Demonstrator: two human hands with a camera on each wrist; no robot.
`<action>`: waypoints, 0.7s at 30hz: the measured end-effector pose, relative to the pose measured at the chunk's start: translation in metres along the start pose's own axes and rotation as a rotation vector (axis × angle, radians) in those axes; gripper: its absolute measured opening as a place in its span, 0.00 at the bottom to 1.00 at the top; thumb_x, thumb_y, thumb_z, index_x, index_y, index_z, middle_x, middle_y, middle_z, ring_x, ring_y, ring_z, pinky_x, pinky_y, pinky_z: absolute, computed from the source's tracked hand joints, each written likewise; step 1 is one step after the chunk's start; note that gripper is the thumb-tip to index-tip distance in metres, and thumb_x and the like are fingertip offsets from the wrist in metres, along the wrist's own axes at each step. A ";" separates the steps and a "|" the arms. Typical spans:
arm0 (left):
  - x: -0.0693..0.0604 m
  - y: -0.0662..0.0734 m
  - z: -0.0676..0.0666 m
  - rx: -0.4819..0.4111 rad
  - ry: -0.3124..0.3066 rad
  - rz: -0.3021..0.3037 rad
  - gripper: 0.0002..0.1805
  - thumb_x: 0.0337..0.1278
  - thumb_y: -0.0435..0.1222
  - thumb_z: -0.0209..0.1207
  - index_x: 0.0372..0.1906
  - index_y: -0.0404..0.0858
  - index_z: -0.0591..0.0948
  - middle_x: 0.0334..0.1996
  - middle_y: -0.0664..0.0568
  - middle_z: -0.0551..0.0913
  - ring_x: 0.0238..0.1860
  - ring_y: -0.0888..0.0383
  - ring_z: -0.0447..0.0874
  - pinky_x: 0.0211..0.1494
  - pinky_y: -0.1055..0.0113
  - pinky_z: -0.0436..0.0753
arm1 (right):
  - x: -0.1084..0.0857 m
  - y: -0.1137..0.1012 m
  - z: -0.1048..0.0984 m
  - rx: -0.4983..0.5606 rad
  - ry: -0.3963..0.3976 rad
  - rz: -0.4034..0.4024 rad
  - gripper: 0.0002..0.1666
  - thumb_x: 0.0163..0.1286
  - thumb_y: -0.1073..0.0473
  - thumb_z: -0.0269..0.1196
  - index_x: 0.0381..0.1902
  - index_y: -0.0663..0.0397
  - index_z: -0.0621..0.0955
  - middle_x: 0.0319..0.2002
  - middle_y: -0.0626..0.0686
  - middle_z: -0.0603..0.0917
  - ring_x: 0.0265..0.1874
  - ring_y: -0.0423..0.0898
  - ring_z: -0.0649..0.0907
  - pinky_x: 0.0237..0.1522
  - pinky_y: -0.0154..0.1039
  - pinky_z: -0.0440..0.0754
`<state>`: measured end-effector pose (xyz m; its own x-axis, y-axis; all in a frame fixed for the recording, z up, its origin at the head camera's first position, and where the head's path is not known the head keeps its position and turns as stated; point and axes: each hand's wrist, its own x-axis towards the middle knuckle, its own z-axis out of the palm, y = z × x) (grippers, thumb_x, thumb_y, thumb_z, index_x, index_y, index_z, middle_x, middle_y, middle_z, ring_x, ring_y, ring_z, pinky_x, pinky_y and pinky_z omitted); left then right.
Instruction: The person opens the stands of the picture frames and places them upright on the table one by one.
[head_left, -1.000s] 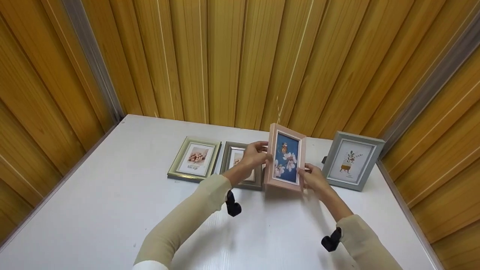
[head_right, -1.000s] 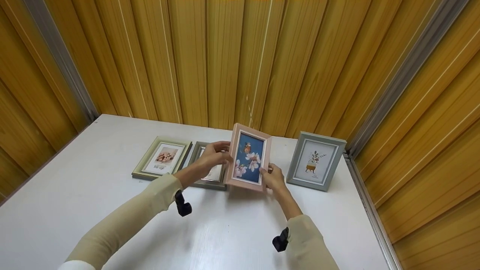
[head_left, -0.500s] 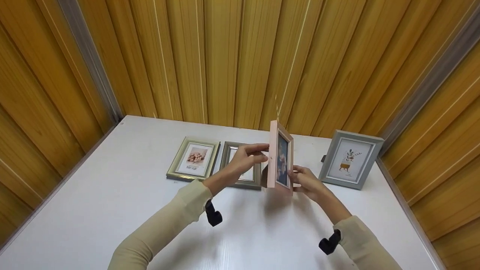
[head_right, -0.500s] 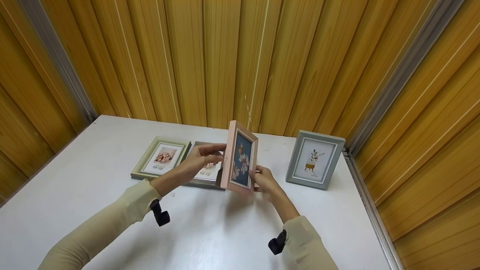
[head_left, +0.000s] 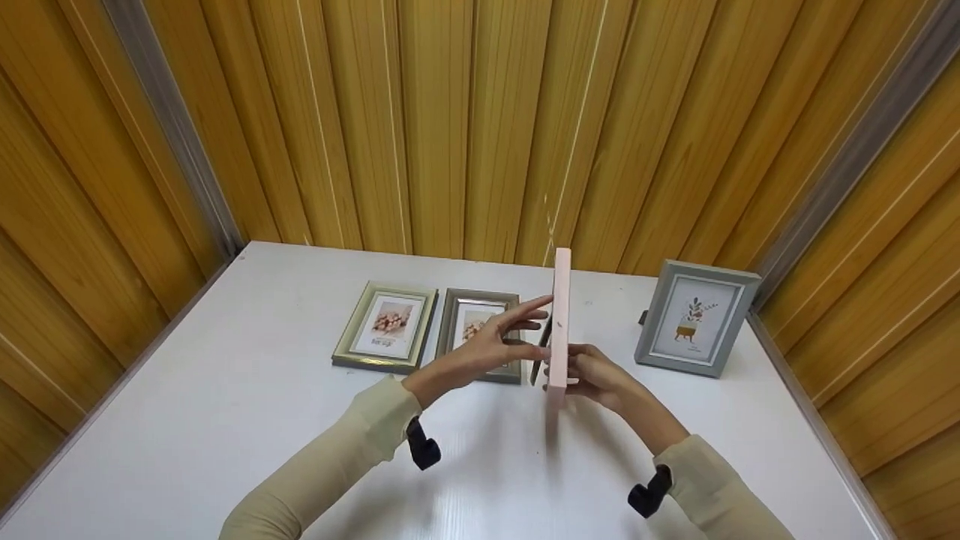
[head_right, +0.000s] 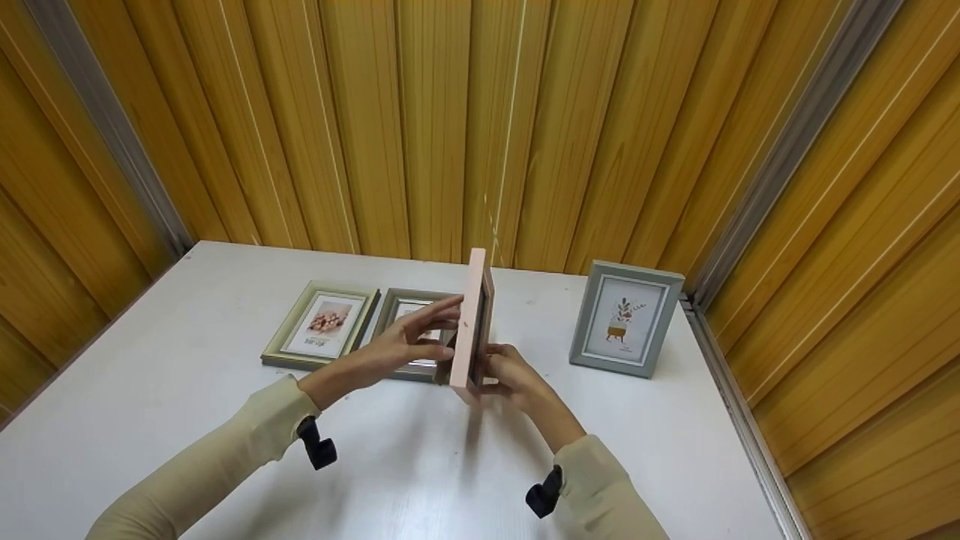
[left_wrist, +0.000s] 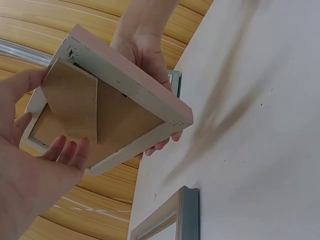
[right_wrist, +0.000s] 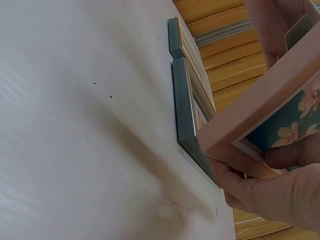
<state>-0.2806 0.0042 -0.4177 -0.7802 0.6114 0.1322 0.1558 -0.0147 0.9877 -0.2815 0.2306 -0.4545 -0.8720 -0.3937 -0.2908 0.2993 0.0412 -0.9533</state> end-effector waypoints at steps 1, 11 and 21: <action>-0.001 0.000 0.000 -0.010 -0.019 0.003 0.43 0.61 0.35 0.68 0.79 0.58 0.64 0.75 0.46 0.66 0.73 0.45 0.67 0.72 0.54 0.75 | -0.001 0.000 0.000 0.002 -0.003 -0.004 0.19 0.73 0.73 0.42 0.57 0.69 0.71 0.33 0.46 0.82 0.38 0.41 0.83 0.52 0.44 0.87; -0.003 -0.002 0.006 -0.036 -0.012 -0.010 0.45 0.58 0.33 0.70 0.79 0.51 0.63 0.75 0.49 0.67 0.72 0.52 0.70 0.73 0.60 0.75 | -0.004 0.003 0.000 0.016 0.024 -0.030 0.22 0.77 0.69 0.45 0.65 0.75 0.66 0.36 0.47 0.84 0.39 0.41 0.86 0.46 0.40 0.87; -0.003 -0.004 0.010 -0.030 0.060 -0.087 0.29 0.58 0.35 0.71 0.64 0.38 0.76 0.66 0.46 0.77 0.69 0.48 0.77 0.69 0.62 0.79 | -0.003 0.008 -0.005 0.055 0.049 -0.052 0.34 0.78 0.67 0.50 0.74 0.78 0.55 0.42 0.48 0.85 0.43 0.42 0.87 0.49 0.42 0.88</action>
<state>-0.2724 0.0106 -0.4228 -0.8248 0.5632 0.0497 0.0684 0.0122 0.9976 -0.2782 0.2369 -0.4613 -0.9045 -0.3482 -0.2464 0.2729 -0.0286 -0.9616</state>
